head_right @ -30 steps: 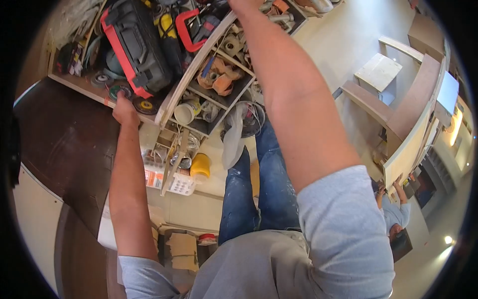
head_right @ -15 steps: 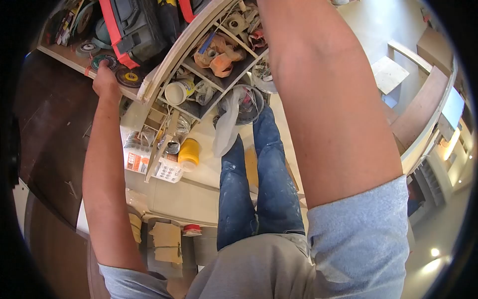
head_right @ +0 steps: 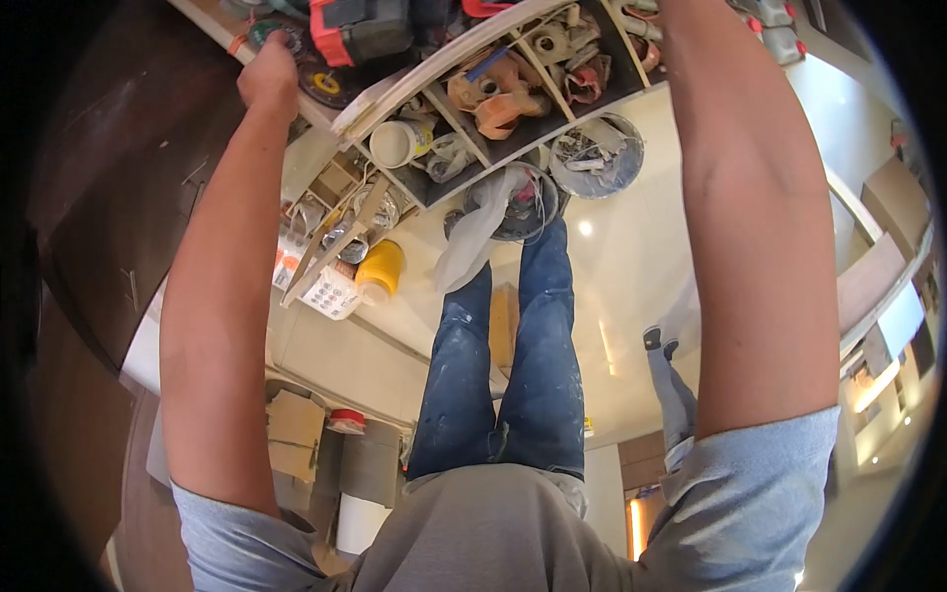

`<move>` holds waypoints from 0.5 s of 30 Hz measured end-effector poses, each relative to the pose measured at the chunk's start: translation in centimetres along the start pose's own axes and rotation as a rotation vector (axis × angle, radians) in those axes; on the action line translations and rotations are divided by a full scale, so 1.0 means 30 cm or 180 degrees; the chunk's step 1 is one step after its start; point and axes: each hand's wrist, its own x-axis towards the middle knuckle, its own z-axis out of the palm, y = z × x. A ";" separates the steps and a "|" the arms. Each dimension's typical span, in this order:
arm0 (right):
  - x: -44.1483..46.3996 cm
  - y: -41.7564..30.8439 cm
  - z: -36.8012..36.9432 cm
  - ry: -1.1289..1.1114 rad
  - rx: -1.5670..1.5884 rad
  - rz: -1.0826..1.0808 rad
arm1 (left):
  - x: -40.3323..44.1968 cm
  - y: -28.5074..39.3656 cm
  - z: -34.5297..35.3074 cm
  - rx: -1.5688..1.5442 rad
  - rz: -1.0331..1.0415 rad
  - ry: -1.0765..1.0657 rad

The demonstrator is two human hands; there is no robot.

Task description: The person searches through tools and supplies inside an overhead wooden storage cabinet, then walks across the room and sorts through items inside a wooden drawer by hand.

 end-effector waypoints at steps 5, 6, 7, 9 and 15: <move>0.058 0.010 0.044 0.0276 -0.0512 0.0039 | -0.058 0.028 -0.016 -0.0054 0.0047 0.0154; 0.063 0.015 0.049 0.0245 -0.0488 0.0053 | -0.075 0.037 -0.017 -0.0080 0.0080 0.0165; 0.056 0.009 0.042 0.0218 -0.0465 0.0068 | -0.088 0.044 -0.024 -0.0107 0.0117 0.0172; 0.056 0.012 0.043 0.0238 -0.0426 0.0047 | -0.076 0.038 -0.022 -0.0076 0.0149 0.0160; 0.030 0.027 0.023 -0.0054 0.0132 -0.0215 | -0.101 0.042 -0.036 -0.0182 0.0202 0.0135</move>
